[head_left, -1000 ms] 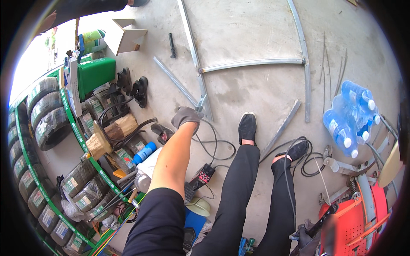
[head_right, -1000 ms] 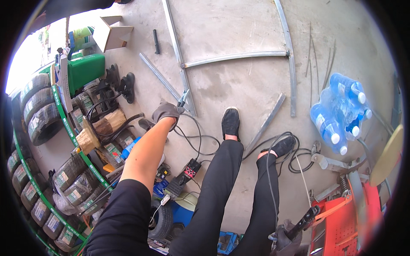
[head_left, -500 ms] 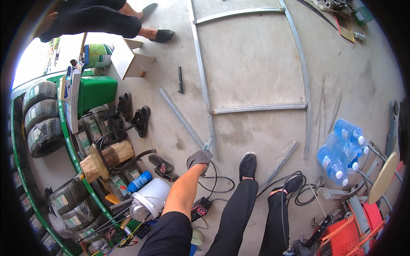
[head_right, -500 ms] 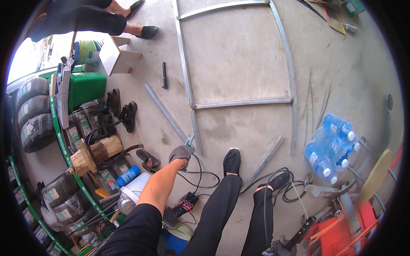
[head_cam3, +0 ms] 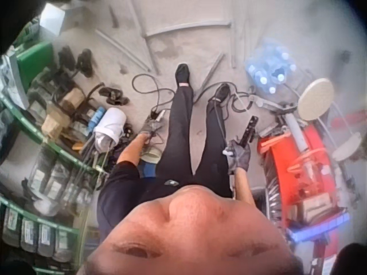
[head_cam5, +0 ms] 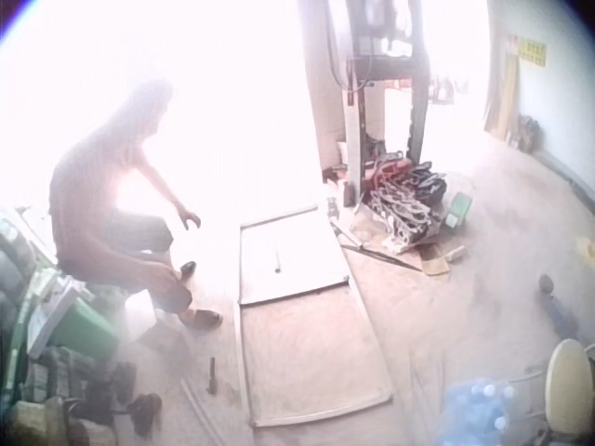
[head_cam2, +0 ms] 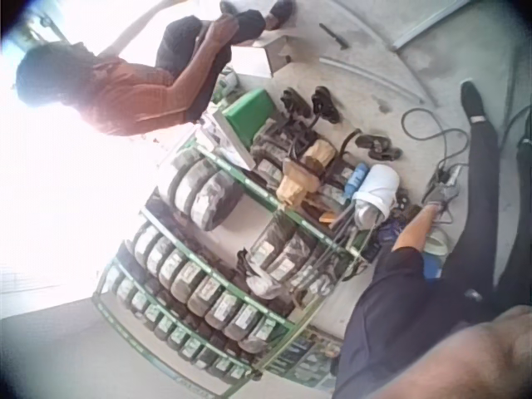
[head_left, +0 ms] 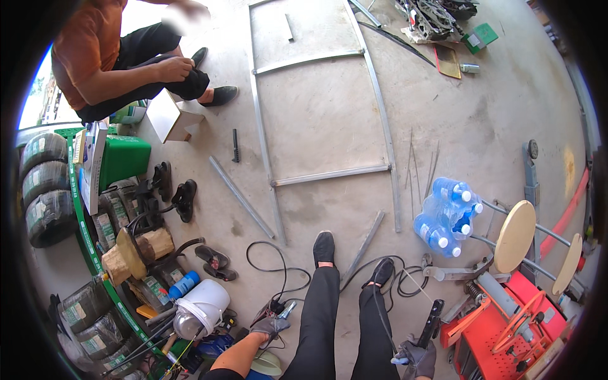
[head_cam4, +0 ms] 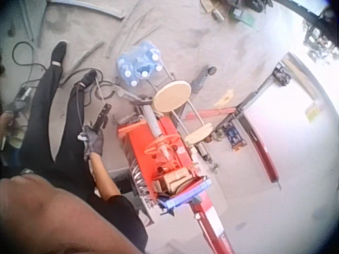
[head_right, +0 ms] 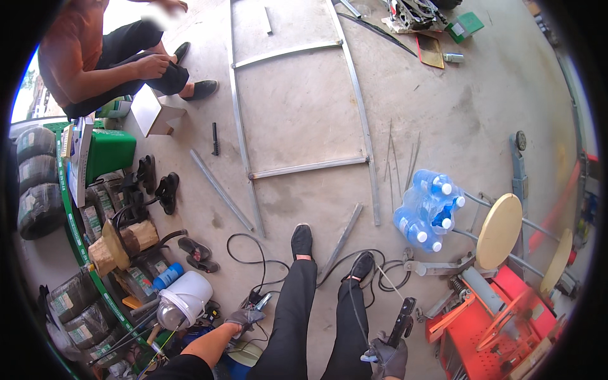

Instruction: The person welds a metal frame on the floor using a welding torch, creating bright sparks. They then use a wire brush to clean the welds and reposition the frame to continue welding other joints.

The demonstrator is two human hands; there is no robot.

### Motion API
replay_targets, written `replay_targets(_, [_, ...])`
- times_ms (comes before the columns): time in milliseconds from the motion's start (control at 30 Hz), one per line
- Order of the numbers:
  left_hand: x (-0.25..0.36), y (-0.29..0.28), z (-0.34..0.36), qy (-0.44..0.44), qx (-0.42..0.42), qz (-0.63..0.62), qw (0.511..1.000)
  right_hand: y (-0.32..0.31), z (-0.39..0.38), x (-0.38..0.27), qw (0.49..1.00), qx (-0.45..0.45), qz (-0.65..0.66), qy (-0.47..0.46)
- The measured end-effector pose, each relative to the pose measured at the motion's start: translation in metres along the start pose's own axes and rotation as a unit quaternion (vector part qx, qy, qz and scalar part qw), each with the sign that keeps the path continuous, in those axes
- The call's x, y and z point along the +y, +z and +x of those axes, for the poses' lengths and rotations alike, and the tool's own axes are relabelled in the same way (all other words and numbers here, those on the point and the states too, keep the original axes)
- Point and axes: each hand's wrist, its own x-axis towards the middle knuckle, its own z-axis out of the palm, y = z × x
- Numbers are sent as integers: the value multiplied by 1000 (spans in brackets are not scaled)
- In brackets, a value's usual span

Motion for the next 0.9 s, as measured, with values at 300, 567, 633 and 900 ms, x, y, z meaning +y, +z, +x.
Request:
replay_targets(300, [-93,61,-105,124,90,201,968,-118,14,-12,996,-28,-11,-86])
replay_targets(567, [-105,140,-206,300,156,200,920,-264,85,10,980,-72,183,-43])
replay_targets(633, [-132,142,-195,170,59,-275,945,-266,77,3,985,-73,155,-36])
replay_targets(900, [-116,131,-263,192,117,-466,856,-260,92,-19,987,-88,132,-27])
